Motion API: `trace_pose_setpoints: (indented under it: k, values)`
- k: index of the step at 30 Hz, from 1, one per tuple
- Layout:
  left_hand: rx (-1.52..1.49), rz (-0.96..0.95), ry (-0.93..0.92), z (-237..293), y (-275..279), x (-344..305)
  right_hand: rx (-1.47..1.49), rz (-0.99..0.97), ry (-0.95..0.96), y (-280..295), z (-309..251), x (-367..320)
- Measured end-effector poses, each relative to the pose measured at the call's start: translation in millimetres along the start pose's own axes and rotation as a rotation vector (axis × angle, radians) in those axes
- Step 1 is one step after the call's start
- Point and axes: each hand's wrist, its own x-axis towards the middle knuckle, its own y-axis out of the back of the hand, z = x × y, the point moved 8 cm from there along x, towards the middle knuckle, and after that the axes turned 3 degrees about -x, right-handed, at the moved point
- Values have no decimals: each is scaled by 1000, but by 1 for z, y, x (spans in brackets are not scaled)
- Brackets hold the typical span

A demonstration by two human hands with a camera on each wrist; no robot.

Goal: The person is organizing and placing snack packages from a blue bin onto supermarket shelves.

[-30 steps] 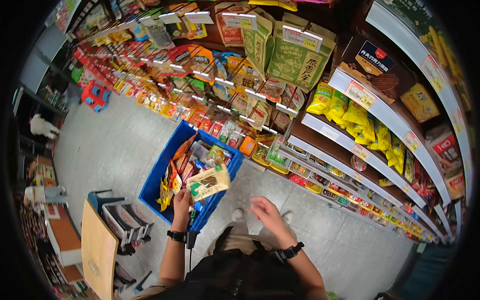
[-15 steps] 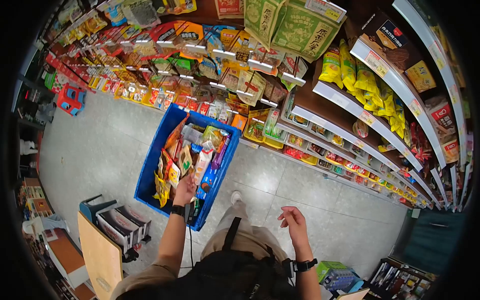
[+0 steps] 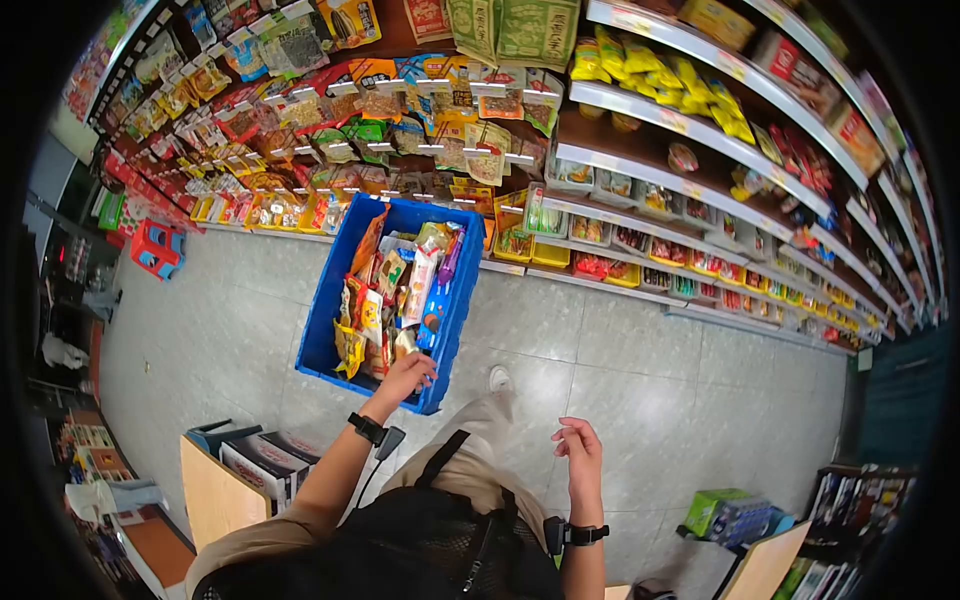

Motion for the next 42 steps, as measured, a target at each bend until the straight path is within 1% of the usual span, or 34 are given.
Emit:
trace_pose_setpoints:
  k: [2,3,5,6,8,9,14,17,19,21,23,24,25,27,28,30,31,32,33,34,35,37,38,39,40,41,42]
  values:
    - [84,-69,3,-14,-2,-44,141,-19,-14,0,34,-38]
    - [94,-65,1,-25,3,-66,152,-22,-13,-1,48,-56]
    - [138,-69,0,-39,14,-102,265,21,-14,-1,72,-87]
    - [139,-55,28,-35,18,-119,273,15,-12,-3,85,-98]
    - [138,-39,26,-32,29,-149,407,3,-1,-7,106,-117]
    - [128,-29,29,-29,35,-161,415,-2,2,-13,110,-126]
    - [38,3,-43,-9,64,-197,414,-43,-78,-53,136,-149]
    - [-50,36,-75,-4,101,-204,388,-65,-76,-93,142,-145]
    - [-106,51,-85,-13,131,-206,343,-93,-80,-128,134,-141]
    - [-145,115,-14,-30,174,-204,297,-122,-76,-168,129,-134]
    - [-158,131,-19,-35,218,-199,202,-175,-63,-216,132,-116]
    - [-152,150,-14,-36,247,-200,196,-169,-68,-245,137,-108]
    - [-157,146,-7,-33,275,-201,131,-193,-49,-278,140,-95]
    - [-174,152,-59,-23,338,-203,-33,-218,-42,-350,149,-62]
    - [-222,225,-54,-25,377,-210,-133,-218,-55,-388,161,-45]
    - [-282,304,-57,-25,454,-212,-344,-229,389,-466,192,-3]
    - [-300,336,-60,-23,492,-212,-510,-225,443,-505,184,11]
    - [-294,328,-66,-20,531,-214,-665,-240,500,-549,174,27]
    - [-292,373,-51,-20,573,-217,-661,-230,503,-572,180,36]
    - [-289,419,-36,-20,610,-221,-813,-270,473,-593,201,49]
    - [-284,411,-42,-18,640,-223,-965,-310,438,-611,225,60]
    - [-299,483,-55,-15,708,-243,-1063,-298,134,-625,301,99]
    - [-306,517,-69,-12,738,-250,-1097,-314,183,-639,280,87]
    - [-314,543,-96,-10,764,-254,-1110,-205,148,-630,314,111]
    - [-331,573,-103,-12,788,-259,-990,28,89,-635,270,87]
    - [-348,603,-111,-11,808,-262,-1037,68,150,-647,254,80]
    - [-369,619,-100,-8,820,-266,-999,208,231,-657,211,51]
